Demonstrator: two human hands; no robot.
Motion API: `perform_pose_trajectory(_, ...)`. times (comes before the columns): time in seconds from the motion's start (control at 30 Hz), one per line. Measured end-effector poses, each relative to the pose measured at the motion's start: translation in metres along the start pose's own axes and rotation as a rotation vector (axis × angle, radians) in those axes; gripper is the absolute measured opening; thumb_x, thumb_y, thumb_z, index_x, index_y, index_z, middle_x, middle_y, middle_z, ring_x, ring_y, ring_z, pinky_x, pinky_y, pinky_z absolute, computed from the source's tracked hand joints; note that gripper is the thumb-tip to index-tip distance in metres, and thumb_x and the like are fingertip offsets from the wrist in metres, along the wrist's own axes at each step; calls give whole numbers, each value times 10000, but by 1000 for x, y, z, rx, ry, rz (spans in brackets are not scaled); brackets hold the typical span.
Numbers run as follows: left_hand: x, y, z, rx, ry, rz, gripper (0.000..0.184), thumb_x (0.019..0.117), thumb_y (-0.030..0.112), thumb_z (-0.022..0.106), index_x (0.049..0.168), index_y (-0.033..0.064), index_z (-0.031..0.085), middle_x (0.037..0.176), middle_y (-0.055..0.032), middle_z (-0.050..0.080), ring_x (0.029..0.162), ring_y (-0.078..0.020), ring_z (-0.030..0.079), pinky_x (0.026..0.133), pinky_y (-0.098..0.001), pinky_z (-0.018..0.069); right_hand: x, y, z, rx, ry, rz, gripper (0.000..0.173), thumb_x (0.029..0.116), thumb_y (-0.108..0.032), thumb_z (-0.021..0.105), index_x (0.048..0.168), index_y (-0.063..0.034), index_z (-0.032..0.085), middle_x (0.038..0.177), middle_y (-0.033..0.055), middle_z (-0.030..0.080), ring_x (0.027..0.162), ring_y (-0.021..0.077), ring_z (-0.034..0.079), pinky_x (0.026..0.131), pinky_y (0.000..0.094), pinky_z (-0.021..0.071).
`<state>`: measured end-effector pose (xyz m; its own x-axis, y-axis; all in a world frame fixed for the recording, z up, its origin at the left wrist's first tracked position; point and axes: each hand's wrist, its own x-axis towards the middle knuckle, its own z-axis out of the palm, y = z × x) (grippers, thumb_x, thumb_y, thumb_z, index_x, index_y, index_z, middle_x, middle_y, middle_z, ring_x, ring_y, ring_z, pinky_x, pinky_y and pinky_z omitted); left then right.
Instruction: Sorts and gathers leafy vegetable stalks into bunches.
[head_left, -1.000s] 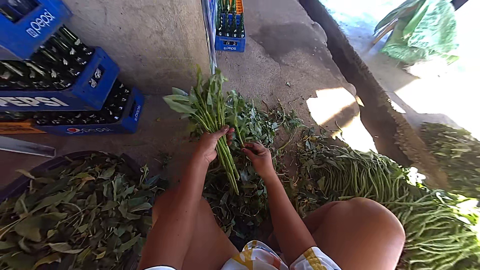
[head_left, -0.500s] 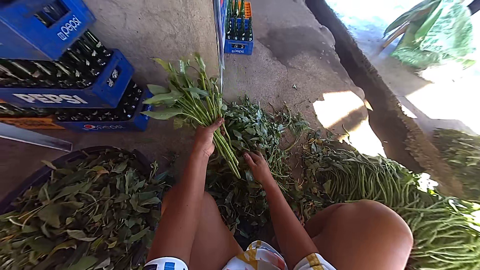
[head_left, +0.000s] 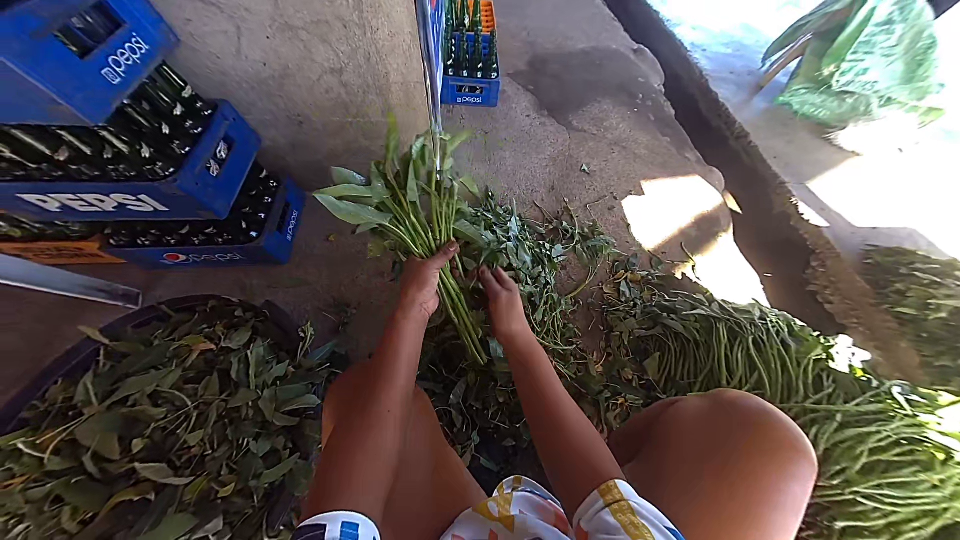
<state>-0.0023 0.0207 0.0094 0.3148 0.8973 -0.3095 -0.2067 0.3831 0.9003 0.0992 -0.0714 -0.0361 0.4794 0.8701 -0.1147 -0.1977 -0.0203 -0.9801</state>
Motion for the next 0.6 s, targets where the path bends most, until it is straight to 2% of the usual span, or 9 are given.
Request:
perform_pose_trajectory(0.07, 6, 5, -8, 20, 35, 44, 226, 970, 147, 708, 1172, 78, 635, 980, -42, 695, 665, -104, 631, 582, -237, 550, -11, 21, -17, -500, -99, 30, 304, 1084, -174, 477, 1201, 44, 654, 1106, 161, 684, 1022, 209, 652, 942, 389, 520)
perform_pose_trajectory(0.13, 10, 6, -12, 70, 38, 82, 208, 974, 121, 699, 1173, 72, 662, 956, -36, 723, 646, -92, 635, 569, -221, 542, -12, 25, -30, -863, -179, 198, 363, 1071, -221, 511, 1324, 12, 624, 1383, 235, 587, 1310, 368, 551, 1109, 544, 421)
perform_pose_trajectory(0.17, 8, 6, -12, 101, 19, 85, 207, 977, 111, 693, 1179, 81, 657, 955, -32, 726, 645, -86, 633, 567, -216, 532, -10, 23, -34, -896, -147, 216, 390, 1055, -217, 535, 1374, -5, 603, 1441, 250, 541, 1356, 409, 504, 1127, 581, 390)
perform_pose_trajectory(0.2, 5, 6, -10, 125, -4, 78, 222, 978, 104, 688, 1197, 88, 650, 956, -32, 724, 642, -83, 626, 561, -212, 521, -7, 17, -36, -843, -92, 177, 407, 1044, -221, 564, 1393, -14, 597, 1440, 249, 545, 1350, 400, 516, 1131, 561, 400)
perform_pose_trajectory(0.3, -4, 1, -3, 168, -66, 24, 252, 987, 86, 669, 1233, 77, 616, 954, -45, 713, 620, -81, 608, 535, -204, 507, 3, -15, -24, -449, 26, -6, 329, 1051, -193, 595, 1303, 13, 644, 1243, 194, 678, 1104, 268, 671, 989, 449, 530)
perform_pose_trajectory(0.37, -5, -1, 2, 197, -95, -6, 258, 983, 94, 677, 1231, 62, 614, 957, -56, 695, 634, -95, 595, 557, -225, 508, 9, -36, -8, -242, 69, -55, 270, 1050, -209, 601, 1219, -14, 681, 1068, 112, 709, 868, 132, 644, 808, 336, 536)
perform_pose_trajectory(0.43, -5, -2, 7, 210, -100, -28, 228, 973, 110, 697, 1179, 54, 617, 930, -60, 684, 646, -107, 608, 579, -243, 532, 16, -47, 2, -151, 97, -80, 235, 1035, -204, 628, 1174, -27, 698, 958, 69, 702, 728, 66, 580, 680, 258, 489)
perform_pose_trajectory(0.5, -4, -4, 7, 202, -96, -31, 245, 964, 161, 718, 1165, 55, 626, 908, -58, 687, 643, -111, 618, 573, -248, 543, 20, -47, 6, -109, 94, -89, 230, 1029, -202, 637, 1162, -25, 697, 918, 61, 700, 696, 58, 583, 646, 240, 494)
perform_pose_trajectory(0.6, -5, -4, 8, 180, -56, -19, 235, 983, 200, 696, 1161, 63, 625, 896, -47, 689, 611, -100, 606, 534, -238, 527, 17, -37, 6, -102, 77, -102, 200, 1045, -181, 604, 1150, -28, 679, 973, 62, 692, 785, 76, 611, 713, 265, 519)
